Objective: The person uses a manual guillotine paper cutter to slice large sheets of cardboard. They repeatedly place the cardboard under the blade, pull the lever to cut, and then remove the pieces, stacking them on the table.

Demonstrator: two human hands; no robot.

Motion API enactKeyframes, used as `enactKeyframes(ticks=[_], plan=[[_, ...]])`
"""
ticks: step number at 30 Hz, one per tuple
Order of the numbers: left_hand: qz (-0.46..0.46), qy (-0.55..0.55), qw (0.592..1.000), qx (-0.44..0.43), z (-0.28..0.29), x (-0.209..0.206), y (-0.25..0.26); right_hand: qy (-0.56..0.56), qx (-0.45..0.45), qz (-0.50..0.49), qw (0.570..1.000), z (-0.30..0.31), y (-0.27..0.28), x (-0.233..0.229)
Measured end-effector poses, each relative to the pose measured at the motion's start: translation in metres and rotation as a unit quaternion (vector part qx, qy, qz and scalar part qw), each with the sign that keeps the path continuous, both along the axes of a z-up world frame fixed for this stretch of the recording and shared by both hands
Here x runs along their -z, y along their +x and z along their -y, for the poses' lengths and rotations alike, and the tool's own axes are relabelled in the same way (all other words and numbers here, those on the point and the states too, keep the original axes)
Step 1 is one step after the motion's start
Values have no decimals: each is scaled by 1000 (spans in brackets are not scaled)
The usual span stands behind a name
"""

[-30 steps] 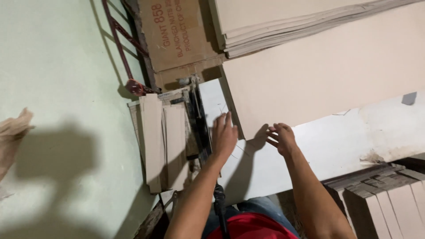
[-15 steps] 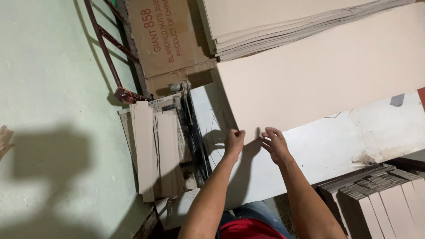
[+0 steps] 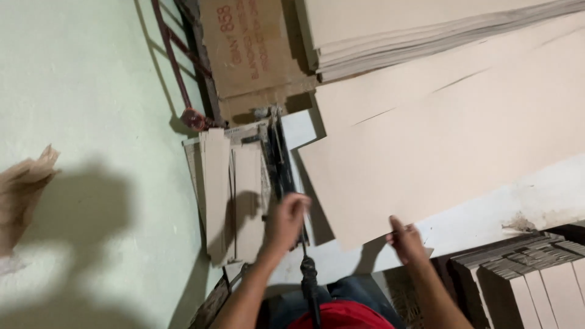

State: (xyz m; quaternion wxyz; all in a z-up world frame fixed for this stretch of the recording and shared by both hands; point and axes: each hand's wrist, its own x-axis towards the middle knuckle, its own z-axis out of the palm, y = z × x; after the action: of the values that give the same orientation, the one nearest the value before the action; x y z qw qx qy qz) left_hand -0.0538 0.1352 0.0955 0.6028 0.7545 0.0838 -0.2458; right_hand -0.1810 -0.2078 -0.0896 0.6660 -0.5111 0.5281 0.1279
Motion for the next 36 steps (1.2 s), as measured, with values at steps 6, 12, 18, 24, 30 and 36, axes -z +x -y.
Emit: enactKeyframes(ticks=[6, 12, 18, 24, 30, 36], plan=[[-8, 189, 981, -33, -87, 40, -39, 40, 37, -3, 999, -93, -15, -29], [40, 318, 941, 106, -87, 63, -44, 111, -90, 69, 987, -135, 6, -31], [-27, 361, 902, 236, -53, 45, 11, 53, -112, 4, 992, -143, 34, -46], [-74, 446, 829, 330, -32, 76, 45, 40, -146, -12, 988, -135, 37, -31], [-73, 567, 713, 406, -28, 107, 41, -98, -549, -146, 817, -152, 48, -78], [-62, 595, 683, 420, -30, 142, 38, -129, -717, -114, 676, -248, 16, -226]])
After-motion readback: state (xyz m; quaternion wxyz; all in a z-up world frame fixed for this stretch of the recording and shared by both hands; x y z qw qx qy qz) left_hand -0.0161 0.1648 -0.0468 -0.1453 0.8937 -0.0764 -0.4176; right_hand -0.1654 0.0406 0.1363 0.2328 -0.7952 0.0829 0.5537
